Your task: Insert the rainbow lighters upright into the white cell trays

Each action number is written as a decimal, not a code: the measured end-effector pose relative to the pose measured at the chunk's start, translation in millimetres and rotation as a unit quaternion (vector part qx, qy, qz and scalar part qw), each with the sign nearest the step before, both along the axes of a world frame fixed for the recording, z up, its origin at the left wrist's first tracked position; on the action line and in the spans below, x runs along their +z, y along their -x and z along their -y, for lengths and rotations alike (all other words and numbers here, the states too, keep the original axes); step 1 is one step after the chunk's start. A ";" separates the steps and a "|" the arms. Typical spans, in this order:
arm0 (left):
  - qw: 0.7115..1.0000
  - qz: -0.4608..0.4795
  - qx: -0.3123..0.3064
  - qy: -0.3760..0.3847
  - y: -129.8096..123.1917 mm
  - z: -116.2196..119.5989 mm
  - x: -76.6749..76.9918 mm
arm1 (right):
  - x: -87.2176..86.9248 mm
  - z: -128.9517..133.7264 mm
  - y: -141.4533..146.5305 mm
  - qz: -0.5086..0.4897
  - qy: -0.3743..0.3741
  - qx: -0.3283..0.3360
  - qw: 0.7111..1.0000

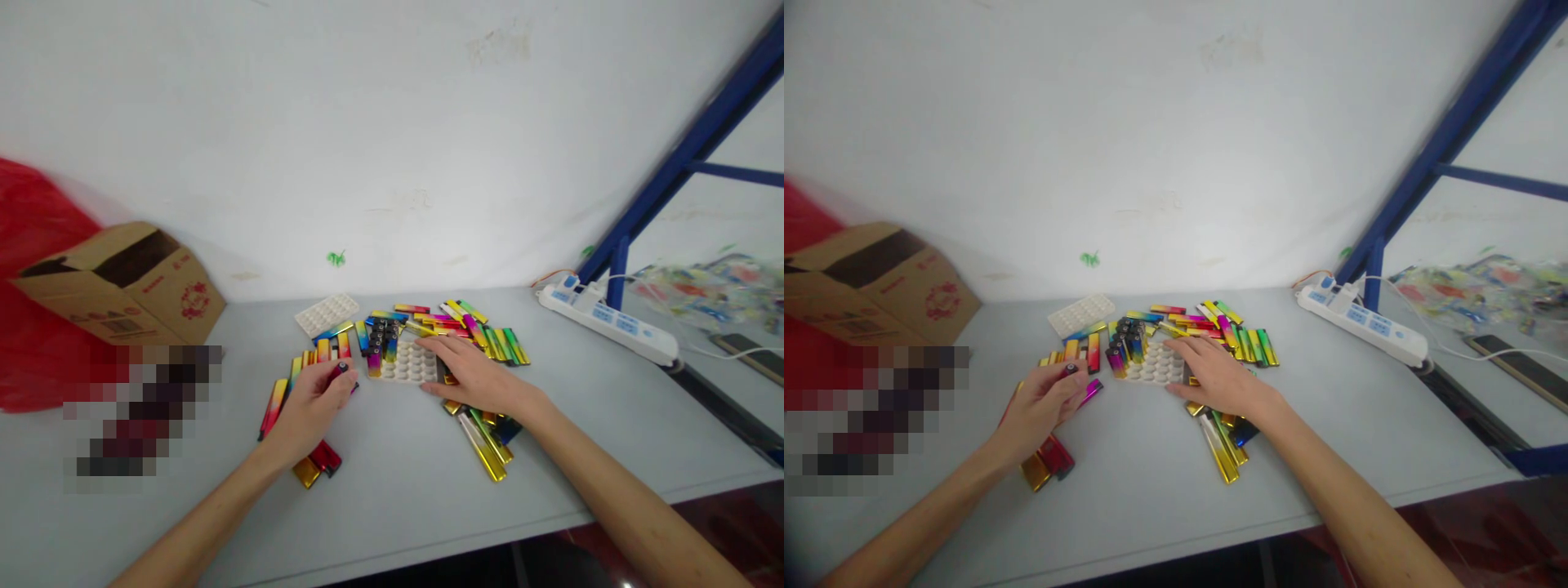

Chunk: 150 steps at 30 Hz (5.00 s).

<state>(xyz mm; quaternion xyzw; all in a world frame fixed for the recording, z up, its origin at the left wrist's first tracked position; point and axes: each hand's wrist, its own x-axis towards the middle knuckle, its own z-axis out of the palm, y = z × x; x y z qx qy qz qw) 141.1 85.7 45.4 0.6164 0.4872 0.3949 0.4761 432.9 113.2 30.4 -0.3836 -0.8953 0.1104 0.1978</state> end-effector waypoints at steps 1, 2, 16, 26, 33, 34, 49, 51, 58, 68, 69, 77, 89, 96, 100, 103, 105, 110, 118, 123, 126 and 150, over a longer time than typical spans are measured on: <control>1.000 0.001 0.000 -0.002 0.0 0.1 -0.4 | -0.2 -0.1 -0.2 -0.002 0.000 0.001 1.000; 1.000 0.000 0.000 -0.004 -0.1 0.4 -0.5 | -0.3 -0.1 -0.3 -0.004 0.000 0.001 1.000; 0.999 0.013 -0.003 -0.029 0.0 -3.4 26.3 | 5.3 1.3 2.9 -0.007 0.013 -0.003 1.000; 0.997 0.024 -0.067 0.014 -10.5 -15.2 67.4 | 6.3 1.0 3.7 -0.008 0.001 0.004 1.000; 0.974 -0.053 -0.102 -0.196 -26.8 -24.1 79.9 | 8.8 2.3 4.7 -0.010 0.004 0.003 1.000; 0.966 -0.085 -0.099 -0.225 -27.6 -26.9 76.7 | 9.1 2.3 4.6 -0.009 0.004 0.003 1.000; 0.918 -0.265 -0.117 -0.269 -10.2 -51.2 33.5 | 8.4 2.6 4.4 0.003 0.015 -0.006 1.000; 0.923 -0.263 -0.117 -0.257 -10.5 -51.0 31.3 | 7.9 2.4 4.5 0.002 0.013 -0.007 1.000; 0.920 -0.245 -0.106 -0.285 -15.4 -44.0 24.3 | 7.0 2.9 3.4 -0.003 0.014 -0.006 1.000; 0.930 -0.327 -0.118 -0.121 35.2 -53.5 57.0 | 4.4 3.0 0.7 0.019 0.017 -0.009 1.000; 0.923 -0.346 -0.138 -0.094 38.9 -52.6 56.2 | 4.0 3.0 0.6 0.018 0.017 -0.010 1.000; 0.838 -0.515 -0.141 -0.108 33.4 -35.3 36.9 | 5.4 3.7 1.1 0.017 0.023 -0.014 0.999; 0.869 -0.438 -0.202 -0.114 24.2 -32.9 36.6 | 4.8 3.3 1.4 0.006 0.021 -0.008 1.000; 0.964 -0.208 -0.137 -0.096 20.7 -38.4 43.8 | 3.7 2.7 1.5 0.002 0.016 -0.006 1.000; 0.990 -0.064 -0.077 -0.100 9.6 -36.8 37.8 | 5.0 3.2 2.0 0.010 0.017 -0.007 1.000; 0.995 -0.009 -0.068 -0.067 2.7 -34.2 33.0 | 4.8 3.0 1.7 0.009 0.014 -0.006 1.000; 0.997 0.010 -0.059 -0.042 -1.3 -32.4 30.7 | 4.5 2.9 1.5 0.003 0.012 -0.005 1.000; 0.996 -0.027 0.001 -0.085 -10.5 -26.5 29.8 | 5.8 3.3 1.7 0.006 0.019 -0.008 1.000; 0.981 -0.135 0.057 -0.127 -14.4 -22.0 21.6 | 5.8 2.6 1.5 0.004 0.021 -0.004 1.000; 0.987 -0.111 0.040 -0.108 -15.4 -22.7 18.8 | 6.6 3.2 1.9 0.006 0.026 -0.007 1.000; 0.991 -0.082 0.040 -0.100 -15.8 -20.7 20.1 | 6.9 3.1 2.0 0.005 0.022 -0.005 1.000; 0.993 -0.081 0.025 -0.084 -14.3 -20.6 29.5 | 8.2 3.0 2.7 0.007 0.018 0.000 1.000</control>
